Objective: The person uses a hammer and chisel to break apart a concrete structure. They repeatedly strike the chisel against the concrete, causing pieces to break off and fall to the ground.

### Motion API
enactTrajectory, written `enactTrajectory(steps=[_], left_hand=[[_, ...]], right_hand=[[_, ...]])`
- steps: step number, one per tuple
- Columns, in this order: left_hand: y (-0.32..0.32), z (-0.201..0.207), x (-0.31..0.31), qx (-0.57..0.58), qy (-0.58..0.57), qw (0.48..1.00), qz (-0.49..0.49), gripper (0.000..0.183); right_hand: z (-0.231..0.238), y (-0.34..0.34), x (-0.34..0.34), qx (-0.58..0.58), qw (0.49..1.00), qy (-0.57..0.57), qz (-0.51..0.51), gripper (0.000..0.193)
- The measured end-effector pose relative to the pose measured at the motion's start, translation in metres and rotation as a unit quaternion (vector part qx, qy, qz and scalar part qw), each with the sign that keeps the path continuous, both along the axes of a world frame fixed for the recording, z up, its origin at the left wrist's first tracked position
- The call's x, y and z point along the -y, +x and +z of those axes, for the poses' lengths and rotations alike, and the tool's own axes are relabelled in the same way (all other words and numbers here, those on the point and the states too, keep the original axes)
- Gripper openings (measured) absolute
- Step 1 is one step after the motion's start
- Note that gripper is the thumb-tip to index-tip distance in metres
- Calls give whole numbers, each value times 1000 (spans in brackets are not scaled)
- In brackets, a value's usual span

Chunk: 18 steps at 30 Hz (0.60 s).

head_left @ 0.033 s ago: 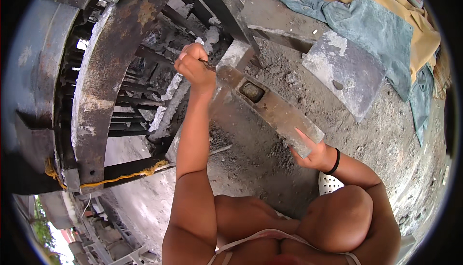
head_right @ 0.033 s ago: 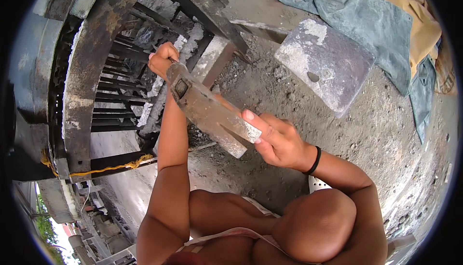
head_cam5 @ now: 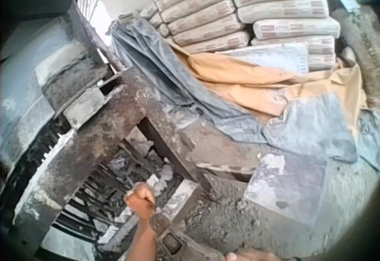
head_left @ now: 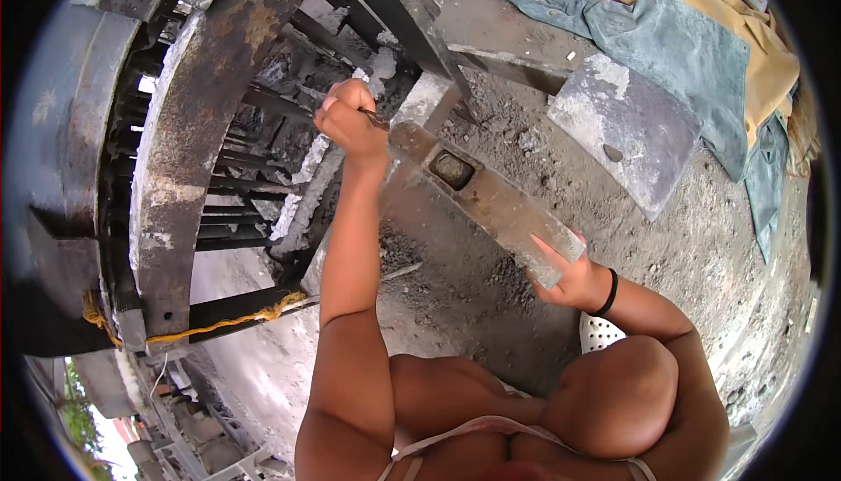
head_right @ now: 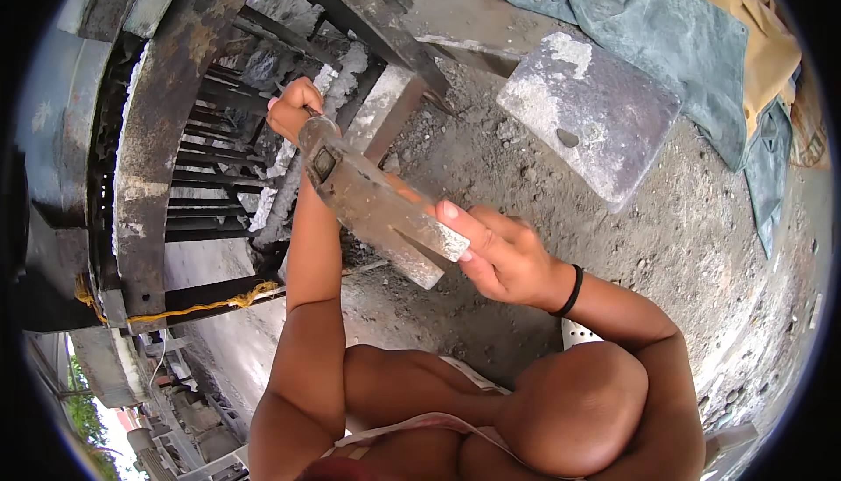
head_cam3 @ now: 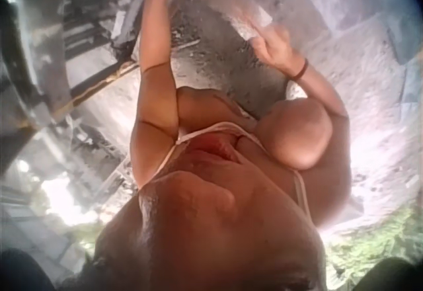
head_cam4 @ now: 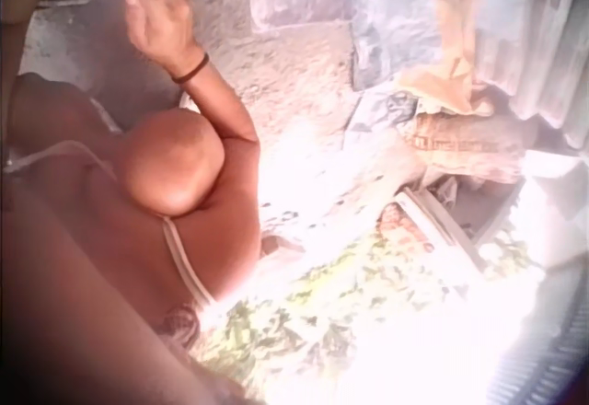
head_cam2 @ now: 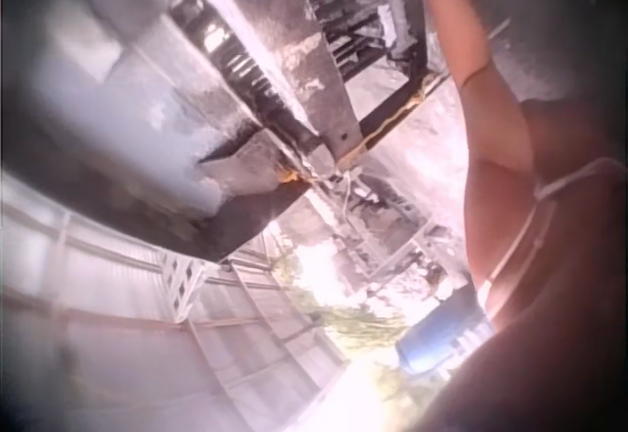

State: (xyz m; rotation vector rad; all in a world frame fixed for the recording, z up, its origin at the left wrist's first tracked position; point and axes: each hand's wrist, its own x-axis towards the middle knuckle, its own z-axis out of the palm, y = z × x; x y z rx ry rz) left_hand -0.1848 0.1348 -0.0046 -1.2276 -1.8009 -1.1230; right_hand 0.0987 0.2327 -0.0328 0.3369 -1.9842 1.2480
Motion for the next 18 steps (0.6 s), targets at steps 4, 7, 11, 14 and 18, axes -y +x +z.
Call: enactTrajectory(steps=[4,7,11,14,18], left_hand=[[8,8,-3,105,44,993,-8,42],[11,11,-6,22,26,999,27,42],[7,15,-5,0,14,1000,28,42],[5,17,-5,12,9,1000,2,40],[-6,11,-4,37,55,997,-50,36]], right_hand=[[-10,-1,4,7,1000,2,-1,51],[-15,-1,4,5,999,-32,13,50],[-10,-3,5,-11,998,-58,17,50],[-12,-3,6,0,998,-54,17,50],[-11,-1,3,14,999,-29,5,49]])
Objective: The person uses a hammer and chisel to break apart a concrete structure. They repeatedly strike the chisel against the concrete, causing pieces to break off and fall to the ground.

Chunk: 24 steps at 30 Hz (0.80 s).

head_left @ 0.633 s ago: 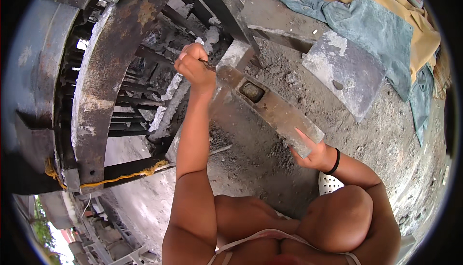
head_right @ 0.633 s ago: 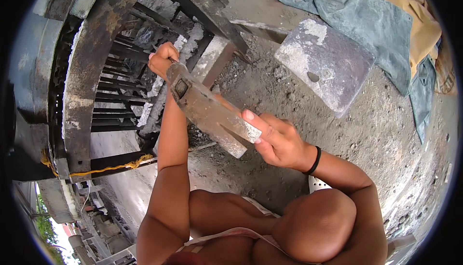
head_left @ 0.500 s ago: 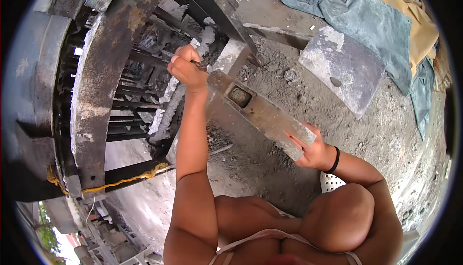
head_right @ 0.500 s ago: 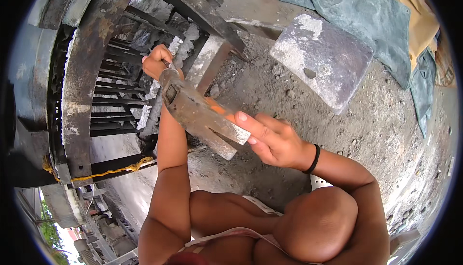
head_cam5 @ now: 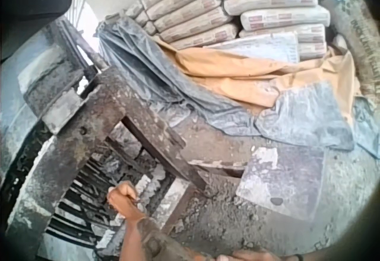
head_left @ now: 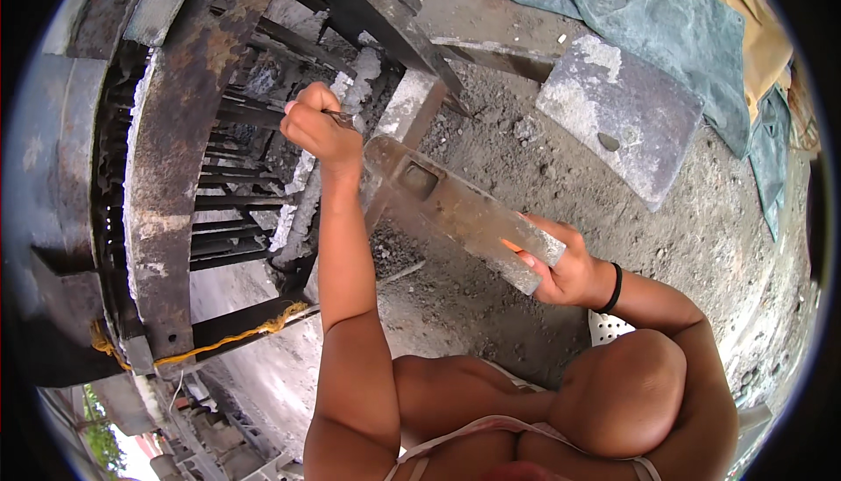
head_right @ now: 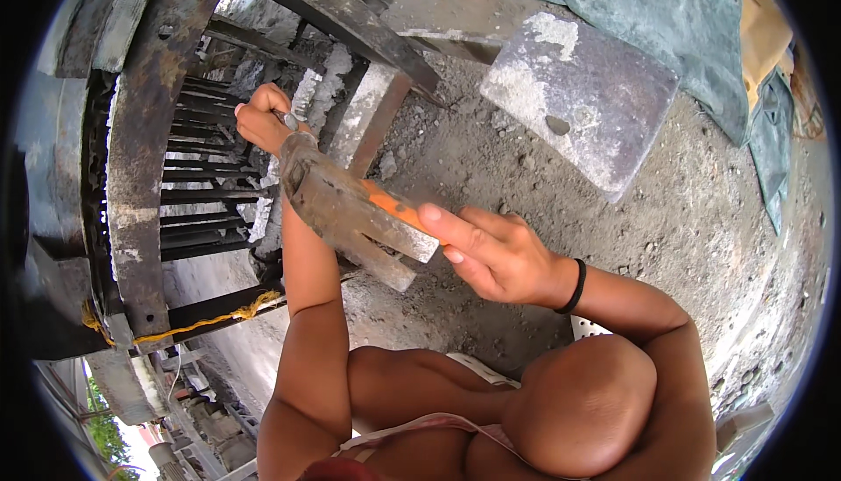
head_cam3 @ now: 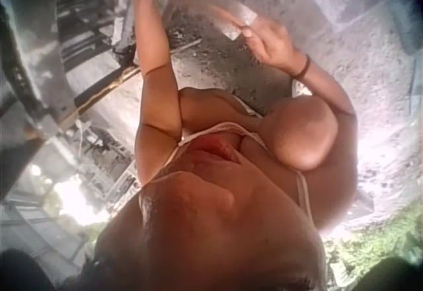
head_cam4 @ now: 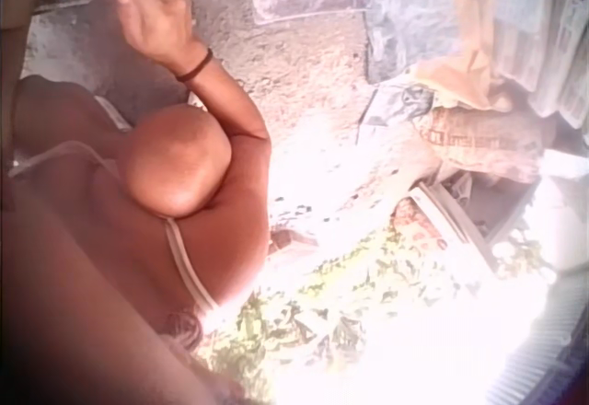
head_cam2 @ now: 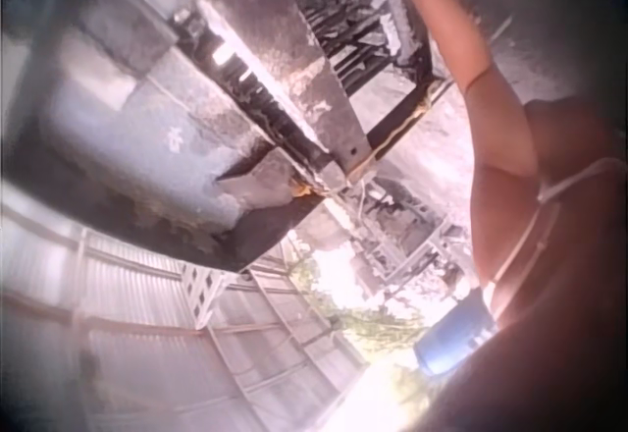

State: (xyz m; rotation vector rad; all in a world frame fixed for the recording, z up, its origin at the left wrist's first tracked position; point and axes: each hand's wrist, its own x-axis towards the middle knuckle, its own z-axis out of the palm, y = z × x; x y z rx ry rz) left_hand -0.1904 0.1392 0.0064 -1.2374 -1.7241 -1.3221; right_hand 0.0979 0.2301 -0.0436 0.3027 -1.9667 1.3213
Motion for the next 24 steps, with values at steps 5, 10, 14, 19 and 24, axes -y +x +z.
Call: enactTrajectory(steps=[5,10,14,19,24], left_hand=[[-6,-11,2,-150,-37,987,42,21],[0,-5,-5,-180,13,982,48,20],[-1,7,0,48,74,996,-15,43],[-5,7,0,46,84,994,43,49],[-7,10,-4,110,130,985,23,44]], right_hand=[[-4,0,-2,-34,999,-7,23,49],[-26,-7,-2,-85,993,-36,71,49],[-3,-23,-8,16,1000,18,17,52],[1,-18,-5,19,993,-84,77,46],[4,-51,-3,73,997,-18,5,45]])
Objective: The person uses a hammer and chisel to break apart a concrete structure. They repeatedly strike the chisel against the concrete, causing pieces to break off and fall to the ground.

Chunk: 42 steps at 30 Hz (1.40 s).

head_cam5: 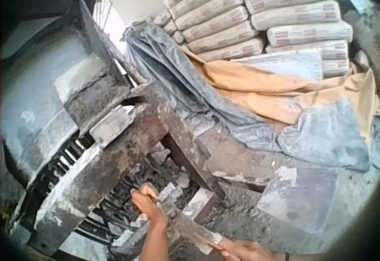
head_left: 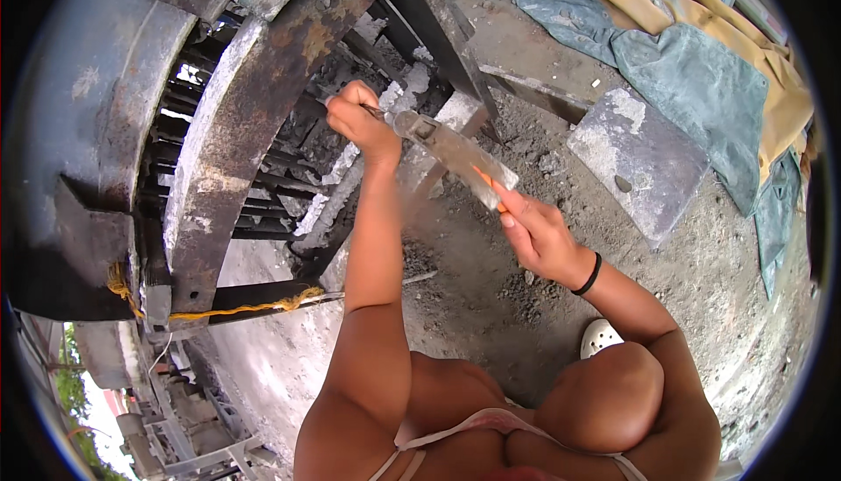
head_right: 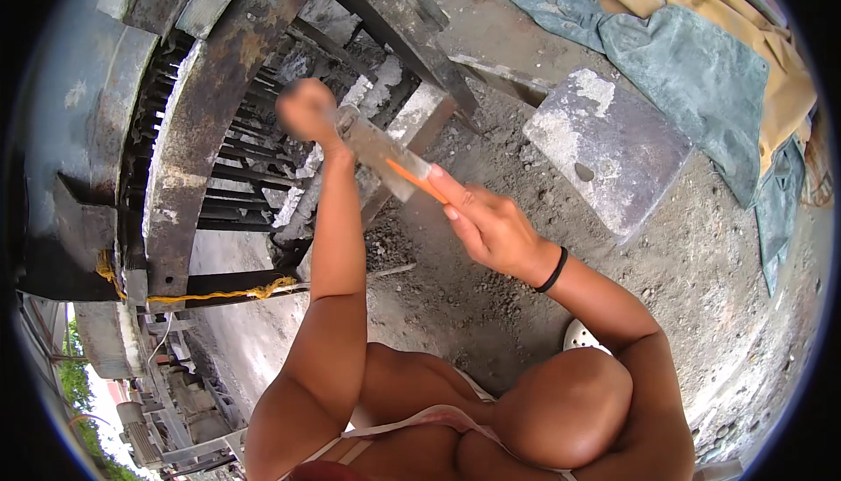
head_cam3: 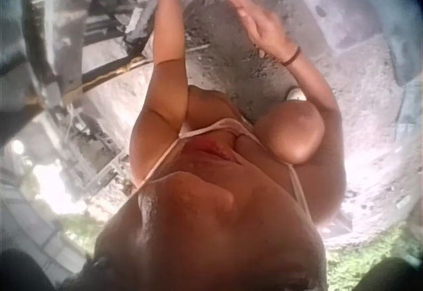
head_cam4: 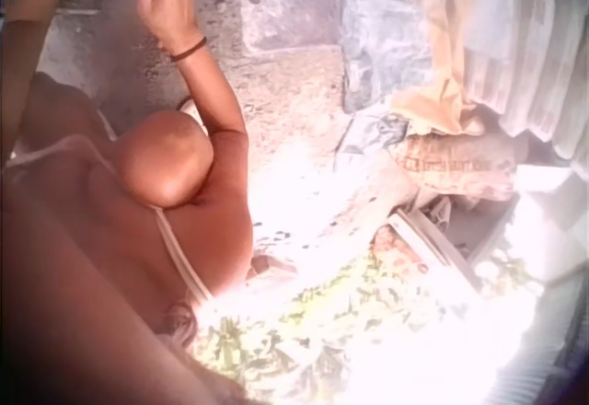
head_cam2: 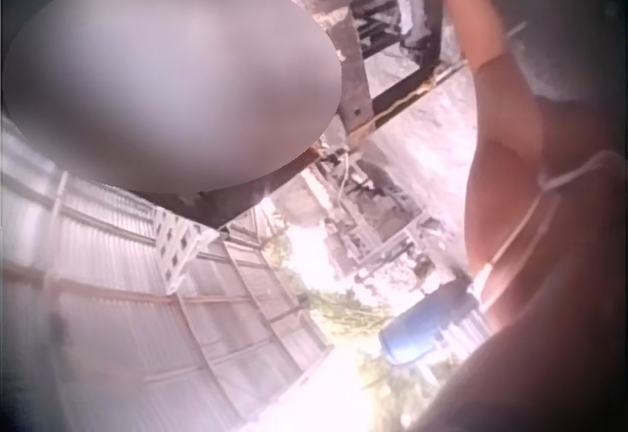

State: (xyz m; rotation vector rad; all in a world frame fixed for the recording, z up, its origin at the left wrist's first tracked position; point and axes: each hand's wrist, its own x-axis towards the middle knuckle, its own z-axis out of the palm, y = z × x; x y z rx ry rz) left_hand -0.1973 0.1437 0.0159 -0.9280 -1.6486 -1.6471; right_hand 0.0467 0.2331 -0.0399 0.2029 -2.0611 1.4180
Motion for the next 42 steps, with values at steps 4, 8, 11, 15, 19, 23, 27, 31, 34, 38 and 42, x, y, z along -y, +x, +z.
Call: enactTrajectory(steps=[4,8,11,15,19,23,27,31,34,38,42], left_hand=[[-14,-8,3,-101,-23,994,20,35],[-9,-31,2,-153,-183,968,78,27],[4,-37,-6,-213,-213,953,30,29],[27,-24,-8,-134,-263,951,95,36],[25,-23,-5,-77,-199,977,5,35],[30,-16,-6,-165,-208,964,-11,29],[25,-8,-10,-218,-189,957,15,29],[19,-9,-8,-213,-219,951,52,28],[16,-11,-6,-209,-232,948,51,28],[15,-14,-4,-181,-229,954,65,33],[21,-4,3,-155,-216,961,71,46]], right_hand=[[-11,15,1,-83,996,-17,-6,49],[-11,30,-1,-57,997,-33,49,40],[-2,35,6,-42,992,-105,47,31],[-10,40,8,-46,992,-120,15,28],[-26,44,8,-13,995,-85,56,52],[-27,48,4,19,992,-103,74,51],[-9,44,6,-59,989,-134,7,30],[-25,46,8,-17,988,-149,47,41],[-19,48,6,-18,989,-140,43,37],[-12,52,-1,-73,994,-62,47,40],[-19,41,1,-163,985,-17,60,51]])
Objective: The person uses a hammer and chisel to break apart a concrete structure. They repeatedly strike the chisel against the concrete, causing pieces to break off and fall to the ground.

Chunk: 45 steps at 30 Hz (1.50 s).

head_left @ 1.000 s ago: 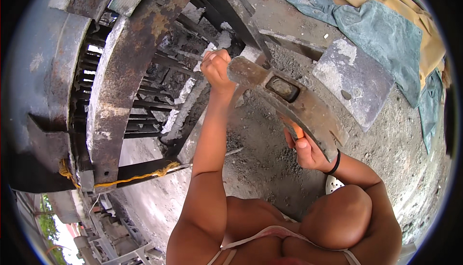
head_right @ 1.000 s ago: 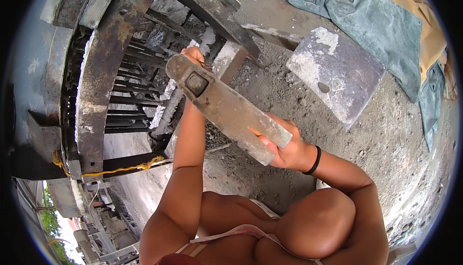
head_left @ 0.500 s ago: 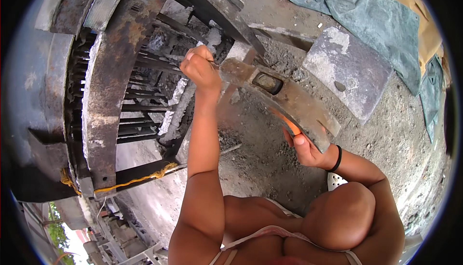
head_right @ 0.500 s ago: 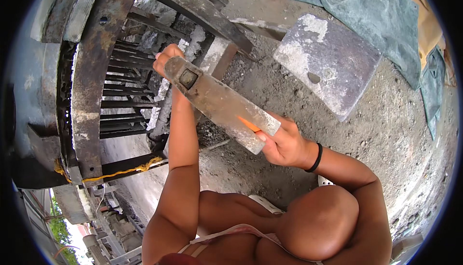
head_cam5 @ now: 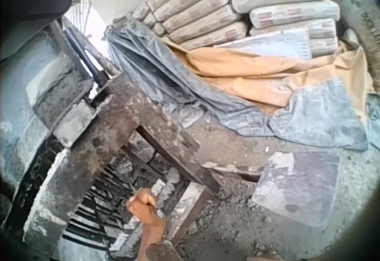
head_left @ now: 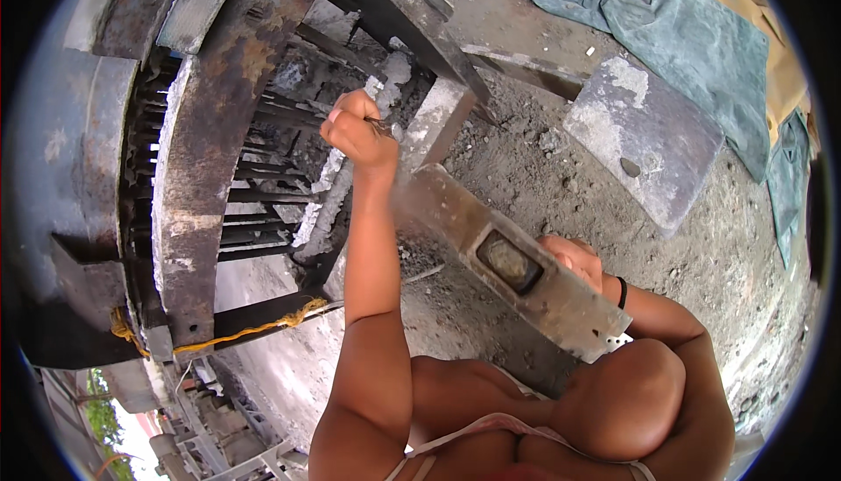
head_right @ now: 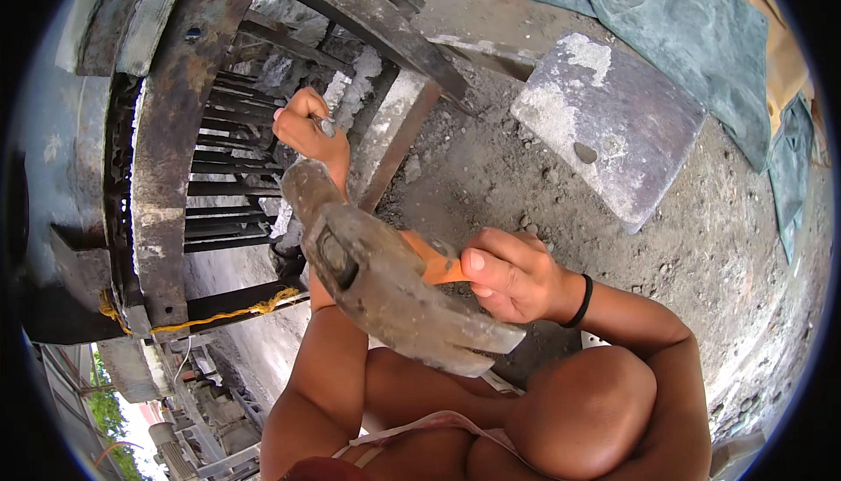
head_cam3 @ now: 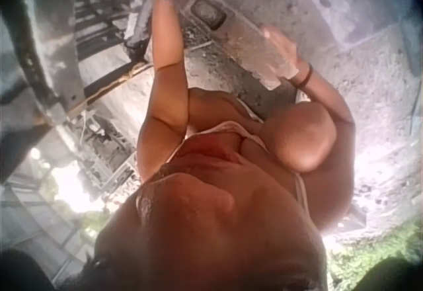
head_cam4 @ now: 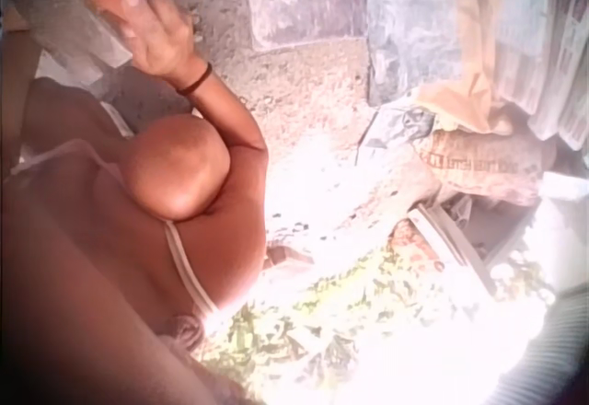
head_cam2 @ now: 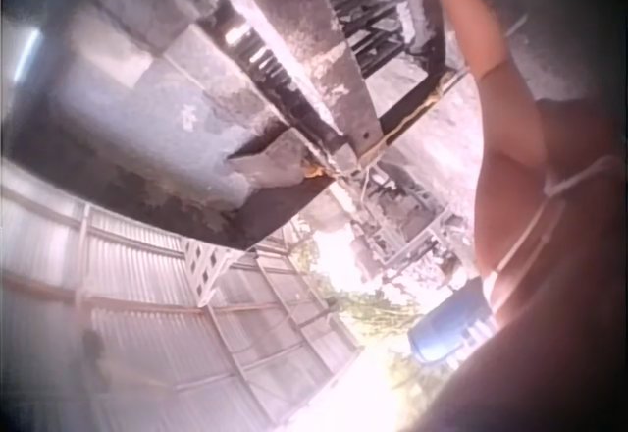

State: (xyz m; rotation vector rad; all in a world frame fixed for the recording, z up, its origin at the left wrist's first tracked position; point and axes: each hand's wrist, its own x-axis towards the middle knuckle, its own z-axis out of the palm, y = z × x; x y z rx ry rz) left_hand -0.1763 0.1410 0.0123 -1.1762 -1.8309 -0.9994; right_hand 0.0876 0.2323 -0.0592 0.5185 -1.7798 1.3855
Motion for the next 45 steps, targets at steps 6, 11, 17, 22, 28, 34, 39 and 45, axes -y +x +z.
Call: enactTrajectory(steps=[6,11,17,22,28,34,39,45], left_hand=[[-1,-9,-2,33,20,999,-39,47],[-11,-12,6,102,66,985,-119,47],[-7,-17,7,82,18,993,-82,50],[-7,-17,10,58,2,996,-73,51],[-2,-15,9,91,5,993,-80,51],[-13,-20,16,110,9,991,-72,49],[-23,-25,32,80,9,994,-73,51],[-15,-32,21,100,-14,988,-116,54]], right_hand=[[-3,-25,4,160,983,46,-72,53],[-19,-8,5,55,998,23,-34,54],[-2,-15,3,137,987,51,-61,52],[-35,-14,5,54,998,-1,-11,39],[-25,-10,9,129,989,-1,-66,40],[-23,-21,2,215,973,69,-40,53],[-15,-12,8,121,989,38,-82,53],[-2,-12,9,-7,993,68,-99,49]])
